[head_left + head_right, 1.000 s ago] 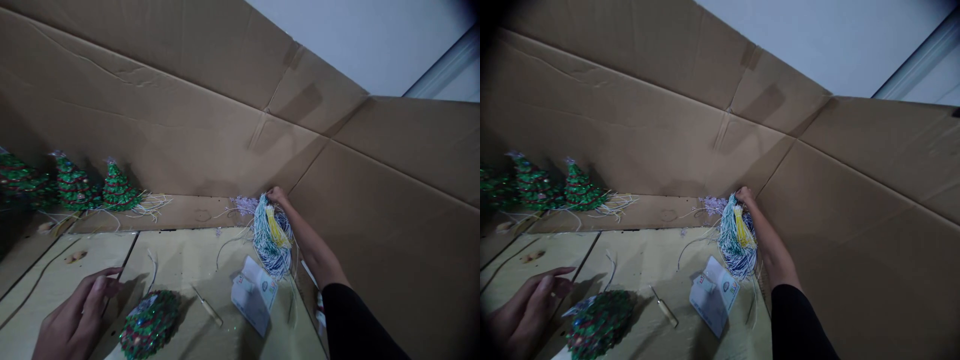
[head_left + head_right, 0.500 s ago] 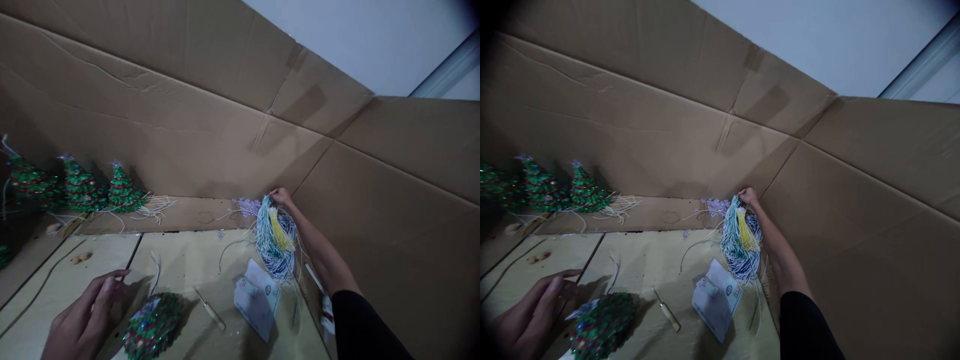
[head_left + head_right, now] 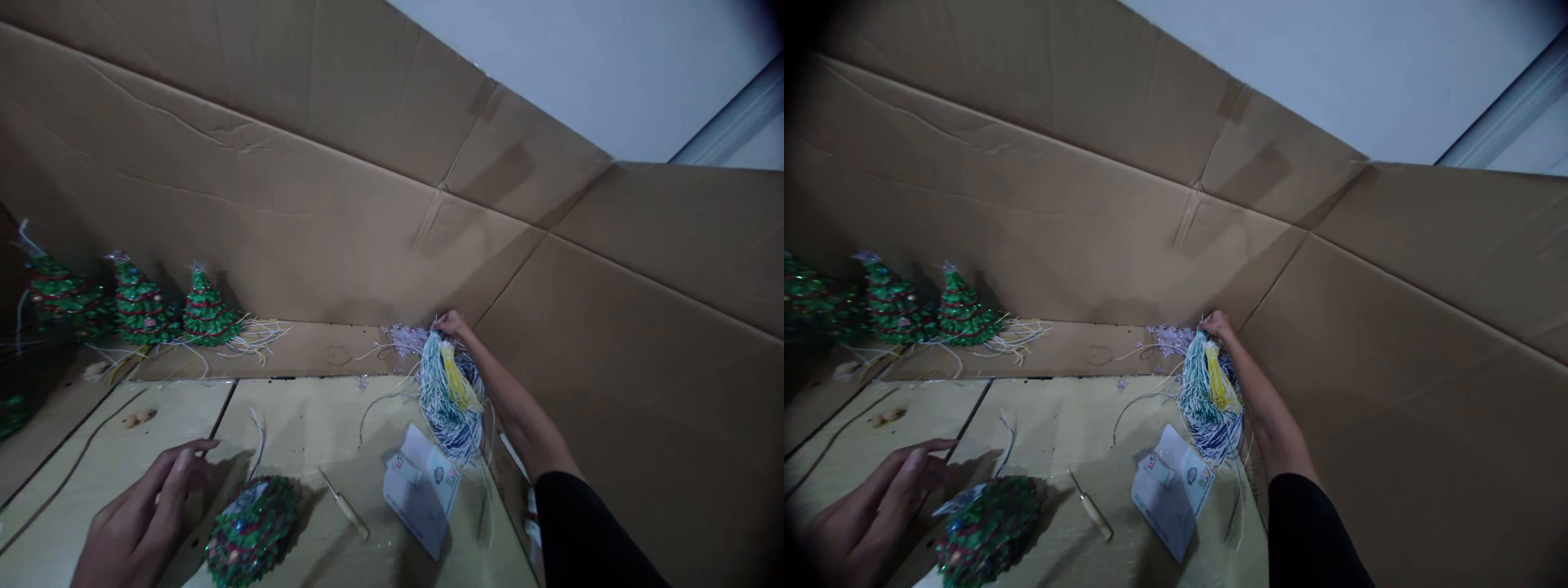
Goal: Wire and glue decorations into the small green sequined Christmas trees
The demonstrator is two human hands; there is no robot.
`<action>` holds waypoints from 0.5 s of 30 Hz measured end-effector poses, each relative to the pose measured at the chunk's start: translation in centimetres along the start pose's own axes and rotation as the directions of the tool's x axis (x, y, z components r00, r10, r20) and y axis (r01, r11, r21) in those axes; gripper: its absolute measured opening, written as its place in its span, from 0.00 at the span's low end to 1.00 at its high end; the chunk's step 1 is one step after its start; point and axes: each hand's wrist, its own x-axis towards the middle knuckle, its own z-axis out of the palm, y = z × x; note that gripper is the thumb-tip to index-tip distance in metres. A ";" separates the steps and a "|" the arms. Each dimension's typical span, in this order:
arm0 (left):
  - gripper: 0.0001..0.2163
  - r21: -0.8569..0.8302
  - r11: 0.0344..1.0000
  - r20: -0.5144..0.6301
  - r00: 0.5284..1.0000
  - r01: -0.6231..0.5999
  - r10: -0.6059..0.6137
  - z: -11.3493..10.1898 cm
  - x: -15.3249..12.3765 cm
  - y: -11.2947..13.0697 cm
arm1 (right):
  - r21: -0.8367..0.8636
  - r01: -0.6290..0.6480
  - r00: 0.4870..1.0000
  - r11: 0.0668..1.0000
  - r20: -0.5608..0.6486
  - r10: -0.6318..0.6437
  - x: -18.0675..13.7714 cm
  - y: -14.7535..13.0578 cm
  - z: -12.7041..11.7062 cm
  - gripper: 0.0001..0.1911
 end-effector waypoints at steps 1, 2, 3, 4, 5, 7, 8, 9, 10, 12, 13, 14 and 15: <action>0.15 -0.033 0.999 0.020 1.000 0.010 -0.010 -0.2 -0.1 0.3 | -0.003 0.002 1.000 1.000 0.005 -0.002 -0.1 -0.2 0.0 0.22; 0.15 -0.059 0.998 0.032 0.999 0.020 -0.018 -0.3 -0.1 0.6 | -0.005 0.004 1.000 1.000 0.009 -0.004 -0.2 -0.3 0.1 0.22; 0.16 -0.070 0.997 0.034 0.999 0.028 -0.025 -0.5 -0.2 1.1 | -0.005 0.008 1.000 1.000 0.011 -0.008 -0.2 -0.5 0.2 0.22; 0.17 -0.075 0.997 0.032 0.999 0.035 -0.033 -0.7 -0.3 1.5 | -0.003 0.013 1.000 1.000 0.012 -0.013 -0.3 -0.6 0.2 0.22; 0.18 -0.078 0.996 0.028 0.999 0.044 -0.042 -0.8 -0.4 1.8 | 0.002 0.019 1.000 1.000 0.012 -0.019 -0.4 -0.7 0.2 0.22; 0.19 -0.067 0.996 0.025 0.998 0.056 -0.054 -0.9 -0.4 2.1 | 0.017 0.034 0.999 0.999 0.011 -0.034 -0.5 -0.8 0.3 0.22; 0.19 -0.058 0.997 0.029 0.998 0.051 -0.050 -0.9 -0.4 2.0 | 0.026 0.040 0.999 0.999 0.008 -0.040 -0.6 -0.8 0.3 0.22; 0.19 -0.050 0.998 0.034 0.999 0.039 -0.037 -0.8 -0.4 1.6 | 0.035 0.045 0.999 0.998 0.004 -0.045 -0.7 -0.8 0.2 0.22; 0.18 -0.043 0.999 0.039 0.999 0.023 -0.021 -0.7 -0.3 1.2 | 0.043 0.048 0.999 0.998 -0.003 -0.048 -0.8 -0.7 0.2 0.22; 0.18 -0.029 1.000 0.045 0.999 -0.006 0.008 -0.6 -0.1 0.1 | 0.056 0.052 0.998 0.997 -0.031 -0.050 -1.0 -0.7 0.1 0.22; 0.17 -0.024 1.000 0.048 0.999 -0.018 0.019 -0.5 0.0 -0.4 | 0.063 0.054 0.997 0.997 -0.053 -0.051 -1.1 -0.6 -0.1 0.22; 0.17 -0.020 0.999 0.051 0.998 -0.025 0.026 -0.4 0.1 -0.9 | 0.070 0.058 0.996 0.996 -0.078 -0.053 -1.2 -0.6 -0.3 0.22; 0.17 -0.016 0.999 0.053 0.998 -0.030 0.031 -0.3 0.1 -1.2 | 0.078 0.064 0.993 0.995 -0.108 -0.055 -1.3 -0.6 -0.6 0.21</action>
